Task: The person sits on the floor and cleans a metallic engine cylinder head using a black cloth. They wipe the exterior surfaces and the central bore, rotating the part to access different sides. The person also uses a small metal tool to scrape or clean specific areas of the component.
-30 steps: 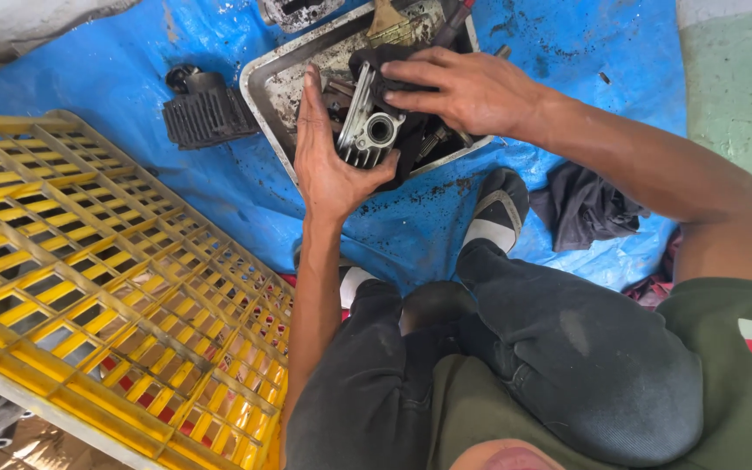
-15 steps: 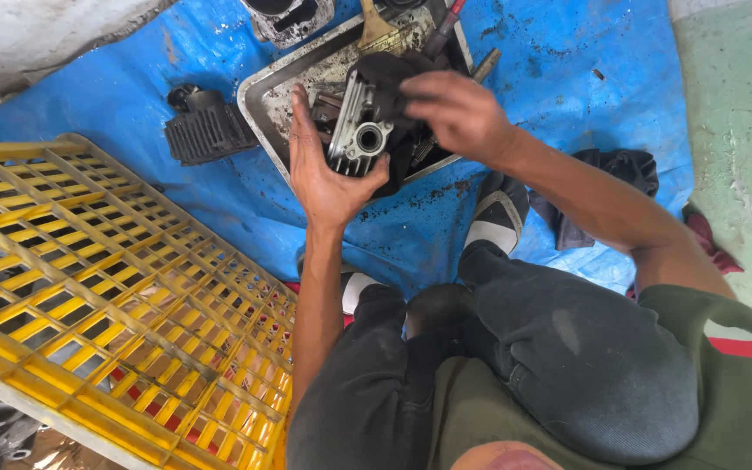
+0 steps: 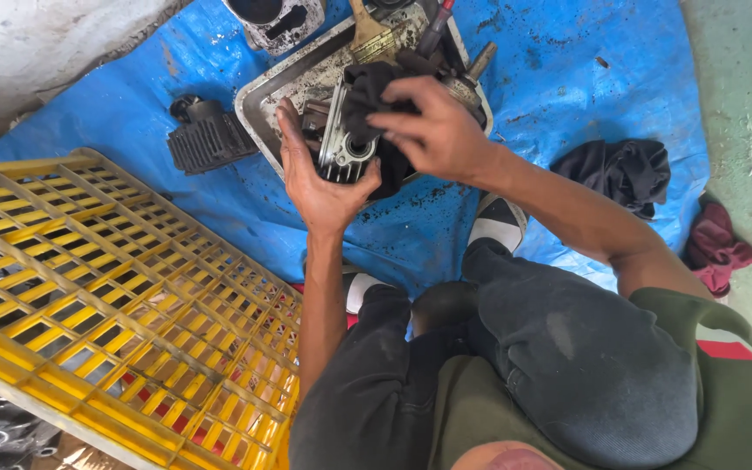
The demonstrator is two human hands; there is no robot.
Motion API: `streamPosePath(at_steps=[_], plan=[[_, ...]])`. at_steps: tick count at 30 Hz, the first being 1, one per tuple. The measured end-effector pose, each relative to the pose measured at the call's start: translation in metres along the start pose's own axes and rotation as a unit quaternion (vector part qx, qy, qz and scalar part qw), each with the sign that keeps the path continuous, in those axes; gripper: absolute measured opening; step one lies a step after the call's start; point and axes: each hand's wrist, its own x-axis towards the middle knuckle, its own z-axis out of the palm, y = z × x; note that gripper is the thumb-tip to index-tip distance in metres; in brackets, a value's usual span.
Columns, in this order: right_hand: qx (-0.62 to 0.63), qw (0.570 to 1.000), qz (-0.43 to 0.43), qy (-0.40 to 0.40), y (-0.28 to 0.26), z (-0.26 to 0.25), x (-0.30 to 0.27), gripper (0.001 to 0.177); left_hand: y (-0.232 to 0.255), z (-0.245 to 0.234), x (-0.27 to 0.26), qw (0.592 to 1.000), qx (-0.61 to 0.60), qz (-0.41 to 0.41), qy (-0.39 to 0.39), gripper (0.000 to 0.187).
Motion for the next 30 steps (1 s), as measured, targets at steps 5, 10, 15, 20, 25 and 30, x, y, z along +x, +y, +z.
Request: streamPosePath(at_steps=[5, 10, 15, 20, 25, 30], plan=[[0.075, 0.992, 0.101, 0.032, 0.035, 0.006, -0.01, 0.032, 0.006, -0.004, 0.006, 1.0, 0.005, -0.008, -0.012, 0.13], [0.301, 0.908, 0.224, 0.185, 0.036, 0.018, -0.023, 0.015, 0.007, -0.008, 0.005, 0.999, 0.028, 0.004, -0.031, 0.13], [0.164, 0.943, 0.253, 0.145, 0.034, 0.049, -0.036, 0.027, 0.008, -0.007, 0.005, 0.999, 0.009, -0.021, -0.03, 0.131], [0.247, 0.855, 0.421, 0.176, 0.026, 0.045, -0.04, 0.026, 0.006, -0.009, 0.004, 0.999, 0.02, 0.001, -0.03, 0.132], [-0.123, 0.977, 0.174, -0.003, 0.022, 0.083, -0.08, 0.016, 0.001, -0.007, 0.002, 0.999, 0.023, 0.004, -0.029, 0.131], [-0.171, 0.971, 0.134, -0.103, 0.015, 0.071, -0.067, 0.02, -0.004, -0.006, 0.002, 0.999, 0.022, 0.023, -0.031, 0.131]])
